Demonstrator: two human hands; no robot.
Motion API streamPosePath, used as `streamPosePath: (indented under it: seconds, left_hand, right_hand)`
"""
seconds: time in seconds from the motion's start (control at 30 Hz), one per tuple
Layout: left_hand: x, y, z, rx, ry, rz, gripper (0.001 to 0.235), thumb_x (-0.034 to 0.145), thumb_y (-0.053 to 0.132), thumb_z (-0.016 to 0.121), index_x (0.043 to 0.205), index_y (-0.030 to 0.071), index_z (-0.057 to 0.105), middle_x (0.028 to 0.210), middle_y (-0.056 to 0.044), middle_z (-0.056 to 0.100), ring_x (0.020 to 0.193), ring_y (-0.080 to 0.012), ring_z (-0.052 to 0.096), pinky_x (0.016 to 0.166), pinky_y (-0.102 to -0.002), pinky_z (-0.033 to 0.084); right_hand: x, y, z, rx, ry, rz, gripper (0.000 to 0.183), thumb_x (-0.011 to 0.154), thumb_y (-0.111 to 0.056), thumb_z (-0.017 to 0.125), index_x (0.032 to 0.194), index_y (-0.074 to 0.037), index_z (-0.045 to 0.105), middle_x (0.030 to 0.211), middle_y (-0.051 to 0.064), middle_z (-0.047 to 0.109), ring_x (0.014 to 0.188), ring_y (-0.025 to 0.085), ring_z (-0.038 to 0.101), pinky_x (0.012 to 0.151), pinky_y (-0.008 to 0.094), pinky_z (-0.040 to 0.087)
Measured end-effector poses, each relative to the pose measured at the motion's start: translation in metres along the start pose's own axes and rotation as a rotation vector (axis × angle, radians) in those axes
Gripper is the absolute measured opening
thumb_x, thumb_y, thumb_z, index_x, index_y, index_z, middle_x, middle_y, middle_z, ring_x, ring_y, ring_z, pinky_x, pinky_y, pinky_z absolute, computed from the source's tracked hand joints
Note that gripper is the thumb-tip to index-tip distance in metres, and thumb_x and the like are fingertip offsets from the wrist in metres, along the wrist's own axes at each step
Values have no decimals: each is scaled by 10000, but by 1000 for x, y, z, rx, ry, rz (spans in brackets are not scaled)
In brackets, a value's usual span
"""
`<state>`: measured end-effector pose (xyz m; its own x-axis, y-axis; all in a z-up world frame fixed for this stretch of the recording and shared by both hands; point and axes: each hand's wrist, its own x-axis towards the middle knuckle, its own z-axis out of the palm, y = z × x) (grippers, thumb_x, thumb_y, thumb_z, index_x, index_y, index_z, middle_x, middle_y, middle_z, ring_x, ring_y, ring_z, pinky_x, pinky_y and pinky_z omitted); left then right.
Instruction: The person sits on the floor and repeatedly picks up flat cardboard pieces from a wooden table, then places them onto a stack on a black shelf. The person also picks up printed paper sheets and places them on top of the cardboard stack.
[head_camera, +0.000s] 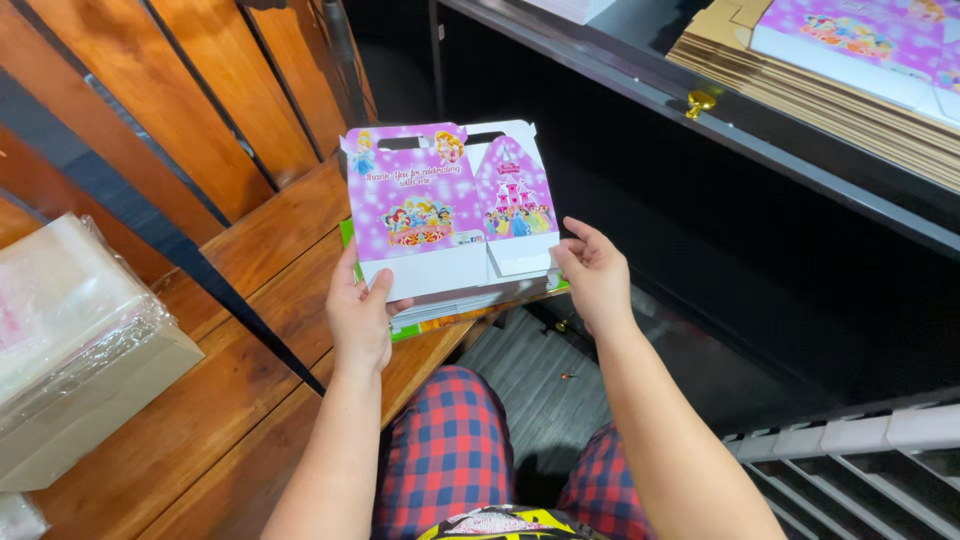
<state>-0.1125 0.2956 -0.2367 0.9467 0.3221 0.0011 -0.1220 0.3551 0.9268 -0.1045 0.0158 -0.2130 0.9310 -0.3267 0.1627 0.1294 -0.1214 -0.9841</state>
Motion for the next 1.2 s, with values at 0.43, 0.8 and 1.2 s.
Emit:
streamPosePath:
  seconds: [0.43,0.8,1.2]
  left_hand:
    - [-36,53,46,-51,-180,107,690,1004,18,601,1616,187,332,1141,-197,704,897,-263,762,614,-326,691]
    - [-54,83,177,-126,-484,214,704,975,-9,639,1600,135,348,1336,-135,637,974,-157,708,776,-323,691]
    - [-39,89,312,-4,-770,594,636,972,8,744,1523,-7,427,1509,-230,429,1341,-417,567,962,-388,647]
  right_hand:
    - [-21,-111,-83,53,-111,-202,565,882,97,688,1428,-13,593,960,125,711,810,108,671,664,220,611]
    - [-25,-154,-206,165,122,-380,592,883,104,706,1447,-26,581,982,89,704,788,75,697,661,170,614]
    - [-8,-189,-293,148,380,-391,485,903,88,715,1364,-48,643,940,53,696,801,63,692,686,165,625]
